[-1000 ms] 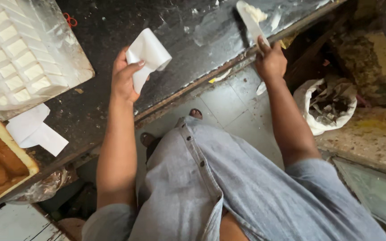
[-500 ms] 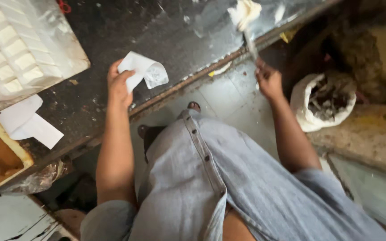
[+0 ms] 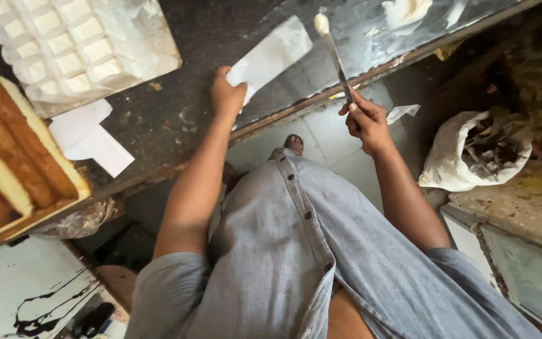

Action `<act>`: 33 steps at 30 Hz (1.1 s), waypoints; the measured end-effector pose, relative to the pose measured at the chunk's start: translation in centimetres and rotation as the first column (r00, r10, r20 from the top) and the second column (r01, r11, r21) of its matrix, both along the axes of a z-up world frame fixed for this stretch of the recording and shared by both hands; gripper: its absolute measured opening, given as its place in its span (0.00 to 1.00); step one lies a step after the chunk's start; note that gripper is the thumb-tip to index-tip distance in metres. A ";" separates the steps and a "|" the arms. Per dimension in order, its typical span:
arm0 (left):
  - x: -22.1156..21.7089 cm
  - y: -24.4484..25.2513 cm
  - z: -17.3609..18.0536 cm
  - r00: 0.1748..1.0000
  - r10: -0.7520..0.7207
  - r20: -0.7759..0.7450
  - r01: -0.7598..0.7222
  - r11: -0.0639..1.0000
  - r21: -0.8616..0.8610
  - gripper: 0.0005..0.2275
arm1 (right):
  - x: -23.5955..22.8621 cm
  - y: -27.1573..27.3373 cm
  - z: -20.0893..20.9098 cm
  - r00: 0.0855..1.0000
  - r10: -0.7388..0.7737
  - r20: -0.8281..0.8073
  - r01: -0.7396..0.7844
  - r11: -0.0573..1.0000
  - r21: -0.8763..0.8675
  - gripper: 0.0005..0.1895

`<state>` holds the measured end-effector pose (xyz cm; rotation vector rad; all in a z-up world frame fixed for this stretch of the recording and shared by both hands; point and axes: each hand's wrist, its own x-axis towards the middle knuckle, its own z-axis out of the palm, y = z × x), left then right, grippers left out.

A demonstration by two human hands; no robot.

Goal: The person repeatedly scoops a white paste onto paper strips, places a white block on top, folds the paper to wrap the block, and stacks the wrapped blocks on a tray. The process is repeated continuously.

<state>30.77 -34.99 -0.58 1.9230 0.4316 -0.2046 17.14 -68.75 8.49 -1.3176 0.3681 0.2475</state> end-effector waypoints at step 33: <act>-6.5 8.6 3.7 0.743 -0.594 0.309 0.181 0.623 0.761 0.20 | 2.0 11.5 -4.1 0.897 0.300 0.326 0.297 0.138 -0.945 0.23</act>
